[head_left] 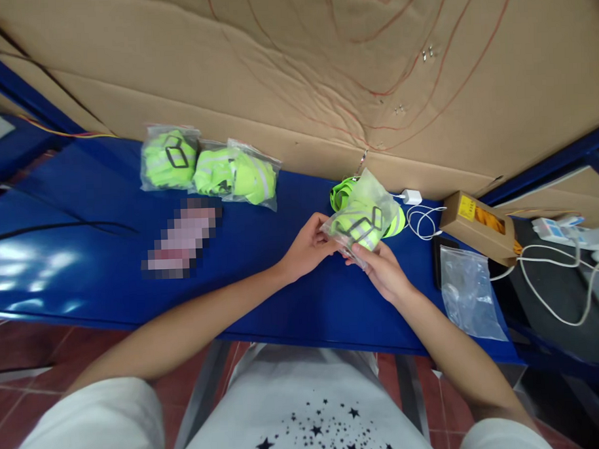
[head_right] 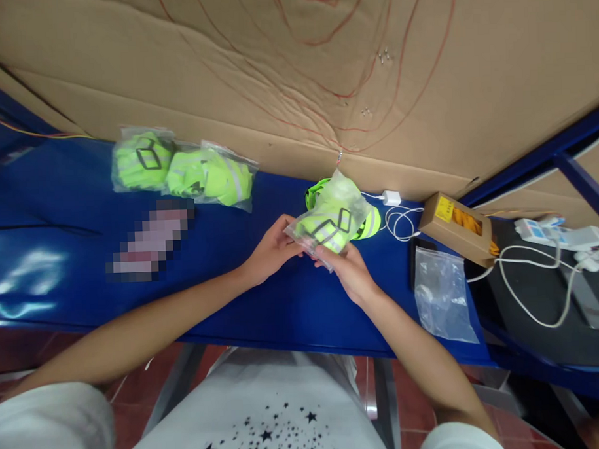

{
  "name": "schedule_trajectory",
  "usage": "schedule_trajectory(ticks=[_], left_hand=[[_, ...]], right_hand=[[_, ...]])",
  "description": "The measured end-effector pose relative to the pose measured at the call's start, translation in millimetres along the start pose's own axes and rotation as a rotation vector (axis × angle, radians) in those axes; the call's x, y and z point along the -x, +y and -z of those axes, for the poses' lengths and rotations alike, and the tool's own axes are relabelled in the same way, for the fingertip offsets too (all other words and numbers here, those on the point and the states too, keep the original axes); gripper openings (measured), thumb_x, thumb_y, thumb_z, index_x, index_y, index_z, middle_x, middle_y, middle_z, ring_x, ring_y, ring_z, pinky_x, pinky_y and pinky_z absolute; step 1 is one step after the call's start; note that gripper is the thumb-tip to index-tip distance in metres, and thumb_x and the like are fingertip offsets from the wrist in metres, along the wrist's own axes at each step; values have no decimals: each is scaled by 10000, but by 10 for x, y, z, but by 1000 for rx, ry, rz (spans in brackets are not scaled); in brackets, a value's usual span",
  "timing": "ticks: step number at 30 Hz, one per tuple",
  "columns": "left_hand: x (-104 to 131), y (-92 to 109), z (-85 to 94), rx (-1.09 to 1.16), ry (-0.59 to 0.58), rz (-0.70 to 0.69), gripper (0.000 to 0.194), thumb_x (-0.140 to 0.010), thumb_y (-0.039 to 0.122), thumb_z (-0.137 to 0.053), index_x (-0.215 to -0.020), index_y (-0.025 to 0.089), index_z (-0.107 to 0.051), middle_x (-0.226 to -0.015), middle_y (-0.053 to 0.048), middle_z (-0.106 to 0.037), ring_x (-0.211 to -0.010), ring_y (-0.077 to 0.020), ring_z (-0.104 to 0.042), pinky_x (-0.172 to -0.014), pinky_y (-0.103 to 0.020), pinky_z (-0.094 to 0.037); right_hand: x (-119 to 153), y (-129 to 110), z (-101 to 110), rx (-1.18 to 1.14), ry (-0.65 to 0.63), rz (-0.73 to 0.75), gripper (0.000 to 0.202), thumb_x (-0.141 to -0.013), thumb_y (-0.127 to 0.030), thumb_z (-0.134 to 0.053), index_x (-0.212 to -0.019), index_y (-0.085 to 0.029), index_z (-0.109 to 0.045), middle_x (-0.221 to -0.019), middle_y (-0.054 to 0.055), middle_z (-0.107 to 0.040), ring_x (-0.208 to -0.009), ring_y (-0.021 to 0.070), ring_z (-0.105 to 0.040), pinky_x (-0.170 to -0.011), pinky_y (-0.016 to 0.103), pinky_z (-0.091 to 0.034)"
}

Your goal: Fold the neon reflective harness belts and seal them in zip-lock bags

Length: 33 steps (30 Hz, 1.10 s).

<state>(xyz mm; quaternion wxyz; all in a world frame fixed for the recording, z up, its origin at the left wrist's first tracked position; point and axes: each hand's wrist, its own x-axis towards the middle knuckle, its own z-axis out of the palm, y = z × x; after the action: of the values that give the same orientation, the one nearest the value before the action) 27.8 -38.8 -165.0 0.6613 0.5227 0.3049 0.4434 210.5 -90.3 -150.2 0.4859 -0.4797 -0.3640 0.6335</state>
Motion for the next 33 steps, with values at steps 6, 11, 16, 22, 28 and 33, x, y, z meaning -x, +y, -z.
schedule_trajectory(ticks=[6, 11, 16, 22, 28, 33], left_hand=[[7, 56, 41, -132, 103, -93, 490, -756, 444, -879, -755, 196, -457, -647, 79, -501, -592, -90, -510, -571, -214, -410], [14, 55, 52, -223, 113, -143, 493, -851, 479, -787, -696, 201, -411, -619, 72, -435, -568, -89, -433, -548, -224, -361], [9, 155, 140, -451, 22, -641, 454, -831, 505, -812, -1068, 212, -559, -989, -42, -596, -915, -193, -597, -831, -345, -507], [6, 419, 231, -721, -216, -816, 907, -636, 560, -950, -1356, 222, -514, -1363, -175, -606, -1291, -359, -575, -1093, -508, -433], [88, 359, 118, -368, -238, -171, 351, -895, 489, -745, -834, 171, -609, -674, 37, -555, -589, -98, -470, -580, -243, -358], [7, 176, 41, 6, -107, 66, 322, -826, 454, -813, -894, 161, -698, -870, -14, -703, -820, -157, -629, -746, -257, -451]], right_hand=[[15, 57, -32, 203, -44, 19, 462, -681, -541, -914, -941, -186, -773, -831, 44, -770, -724, 173, -684, -661, 298, -551], [5, 125, -72, 243, -49, -2, 484, -728, -609, -851, -878, -156, -773, -771, 59, -755, -678, 166, -668, -641, 294, -520], [28, -75, 93, 172, -142, 2, 452, -808, -591, -768, -904, -150, -778, -758, 69, -760, -665, 182, -681, -658, 318, -533], [112, -316, 314, 126, -498, -104, 545, -784, -697, -721, -798, -152, -746, -579, 46, -684, -461, 185, -617, -492, 315, -475], [83, -369, 342, 134, -166, 360, 721, -892, -880, -372, -741, -228, -641, -541, 1, -560, -470, 154, -518, -508, 306, -458], [-20, -230, 261, 554, 134, 572, 467, -836, -531, -796, -1187, -263, -646, -1138, 58, -678, -1011, 208, -649, -856, 337, -540]])
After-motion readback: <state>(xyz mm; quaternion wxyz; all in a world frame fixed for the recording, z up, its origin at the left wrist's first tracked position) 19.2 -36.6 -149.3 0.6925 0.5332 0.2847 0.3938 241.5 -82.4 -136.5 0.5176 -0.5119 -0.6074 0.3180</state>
